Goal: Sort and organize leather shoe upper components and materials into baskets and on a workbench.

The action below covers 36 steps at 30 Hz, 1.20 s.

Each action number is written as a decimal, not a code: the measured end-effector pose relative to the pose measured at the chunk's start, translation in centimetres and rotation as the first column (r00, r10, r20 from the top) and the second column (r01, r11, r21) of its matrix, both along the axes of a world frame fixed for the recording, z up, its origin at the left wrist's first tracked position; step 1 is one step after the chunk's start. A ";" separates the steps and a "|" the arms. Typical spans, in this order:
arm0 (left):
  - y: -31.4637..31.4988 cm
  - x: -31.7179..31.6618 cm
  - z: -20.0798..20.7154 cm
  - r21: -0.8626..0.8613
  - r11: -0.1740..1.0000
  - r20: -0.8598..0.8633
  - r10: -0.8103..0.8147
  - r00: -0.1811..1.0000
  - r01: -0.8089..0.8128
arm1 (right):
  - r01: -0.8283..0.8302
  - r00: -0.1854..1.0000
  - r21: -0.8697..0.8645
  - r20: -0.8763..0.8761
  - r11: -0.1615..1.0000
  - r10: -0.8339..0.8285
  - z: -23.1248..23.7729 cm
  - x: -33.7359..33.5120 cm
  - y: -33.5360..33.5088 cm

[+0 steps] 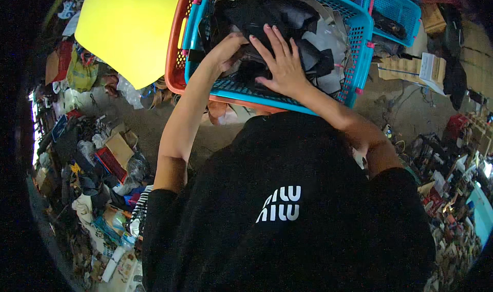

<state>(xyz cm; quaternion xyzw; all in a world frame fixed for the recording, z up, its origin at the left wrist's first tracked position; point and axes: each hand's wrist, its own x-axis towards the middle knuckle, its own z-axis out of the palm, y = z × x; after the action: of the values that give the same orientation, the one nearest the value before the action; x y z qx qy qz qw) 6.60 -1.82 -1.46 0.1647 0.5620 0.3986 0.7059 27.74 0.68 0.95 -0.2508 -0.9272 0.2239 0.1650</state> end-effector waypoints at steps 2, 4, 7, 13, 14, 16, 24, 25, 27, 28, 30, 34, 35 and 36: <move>0.2 0.1 -0.5 0.079 0.995 0.256 0.042 0.966 -0.064 | 0.035 0.996 0.005 -0.080 0.999 -0.034 -1.0 0.2 0.7; 0.3 -0.4 0.4 0.076 0.997 0.243 0.000 0.970 -0.019 | 0.083 0.981 0.017 -0.177 0.996 -0.078 -1.2 0.2 1.4; 0.5 -0.4 2.1 0.158 0.986 0.292 -0.088 0.952 0.042 | 0.180 0.935 -0.064 -0.297 0.982 -0.191 -1.1 0.9 2.6; -0.3 -2.3 3.0 0.179 0.984 -0.096 0.024 0.995 -0.007 | 0.112 0.909 -0.261 -0.362 0.959 -0.205 -1.7 2.7 5.1; -0.5 -2.9 2.5 0.176 0.984 -0.095 0.024 0.995 -0.007 | 0.115 0.901 -0.296 -0.371 0.948 -0.225 -1.9 3.1 5.5; -1.3 -3.7 1.4 0.074 0.994 -0.334 0.095 0.938 -0.075 | 0.162 0.904 -0.335 -0.327 0.928 -0.276 -1.7 3.6 5.9; -3.2 -4.4 -3.9 0.078 0.885 -0.664 -0.297 0.686 0.458 | 0.183 0.846 -0.512 -0.352 0.839 -0.400 -4.2 4.7 6.9; -3.2 -3.9 -4.7 0.022 0.869 -0.613 -0.379 0.693 0.494 | 0.174 0.826 -0.548 -0.371 0.818 -0.424 -4.2 4.6 6.8; -3.9 -2.4 -4.3 0.009 0.825 -0.763 -0.359 0.538 0.564 | 0.177 0.836 -0.563 -0.348 0.808 -0.425 -4.6 5.0 7.0; -4.1 -1.7 -3.7 -0.021 0.777 -0.879 -0.314 0.358 0.630 | 0.182 0.843 -0.577 -0.325 0.796 -0.428 -5.0 5.3 7.2; -3.3 -1.8 -4.8 -0.151 0.704 -0.820 -0.481 0.309 0.694 | 0.160 0.818 -0.600 -0.363 0.784 -0.445 -6.1 5.5 7.5; -2.7 -0.8 -3.8 -0.241 0.668 -0.890 -0.442 0.115 0.704 | 0.198 0.822 -0.558 -0.353 0.806 -0.447 -7.8 6.4 8.7; -2.5 -0.5 -3.1 -0.271 0.668 -0.886 -0.455 0.092 0.693 | 0.116 0.799 -0.638 -0.395 0.761 -0.453 -8.0 6.5 8.8; -2.5 -0.5 -3.1 -0.271 0.666 -0.885 -0.456 0.093 0.695 | 0.119 0.799 -0.638 -0.394 0.761 -0.455 -8.0 6.5 8.9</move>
<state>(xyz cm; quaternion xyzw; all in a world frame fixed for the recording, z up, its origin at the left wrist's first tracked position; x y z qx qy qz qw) 6.15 -4.34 -4.57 0.6364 0.6883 -0.0151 0.3477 34.21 9.56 -7.02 -0.3626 -0.6779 0.5278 0.3611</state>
